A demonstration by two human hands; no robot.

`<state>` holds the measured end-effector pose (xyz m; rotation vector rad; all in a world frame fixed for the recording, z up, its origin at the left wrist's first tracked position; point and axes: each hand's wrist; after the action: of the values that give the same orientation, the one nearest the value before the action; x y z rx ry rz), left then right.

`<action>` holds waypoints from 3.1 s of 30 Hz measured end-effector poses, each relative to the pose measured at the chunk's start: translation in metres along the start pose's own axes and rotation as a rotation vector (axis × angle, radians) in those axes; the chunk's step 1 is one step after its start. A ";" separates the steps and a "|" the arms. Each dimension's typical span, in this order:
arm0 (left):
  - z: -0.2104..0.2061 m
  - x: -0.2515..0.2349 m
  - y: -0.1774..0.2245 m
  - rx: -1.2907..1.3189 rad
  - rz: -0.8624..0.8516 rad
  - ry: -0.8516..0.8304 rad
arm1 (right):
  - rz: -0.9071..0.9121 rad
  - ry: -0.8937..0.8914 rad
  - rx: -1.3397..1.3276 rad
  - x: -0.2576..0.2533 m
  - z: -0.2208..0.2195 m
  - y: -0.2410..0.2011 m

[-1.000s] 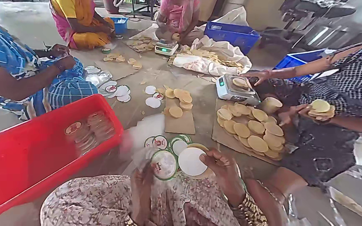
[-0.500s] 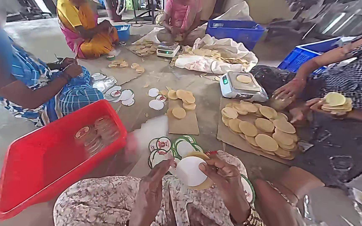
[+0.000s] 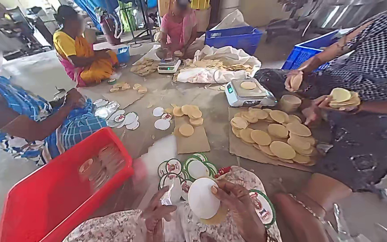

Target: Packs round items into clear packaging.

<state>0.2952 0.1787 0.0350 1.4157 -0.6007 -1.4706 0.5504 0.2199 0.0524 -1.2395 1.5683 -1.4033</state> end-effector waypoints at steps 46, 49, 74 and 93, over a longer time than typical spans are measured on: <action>-0.052 0.028 0.014 -0.348 -0.239 -0.105 | -0.365 -0.040 -0.112 0.013 0.011 0.036; -0.054 0.034 0.011 -0.352 -0.221 -0.150 | -0.444 0.004 -0.120 0.015 0.017 0.042; 0.008 0.030 0.058 -0.598 0.110 -0.199 | -0.042 -0.247 -0.083 0.029 0.010 0.019; -0.056 0.058 0.041 1.158 1.054 0.279 | 0.292 -0.575 0.076 0.039 0.007 -0.022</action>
<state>0.3693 0.1264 0.0326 1.5987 -1.8130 0.0199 0.5498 0.1817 0.0770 -1.1753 1.2182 -0.8155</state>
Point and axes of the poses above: each hand's wrist, its own x-axis away from the middle knuckle, its own z-axis out of the back of the hand, y = z × x, and after that the axes turned 14 degrees about y, right-handed
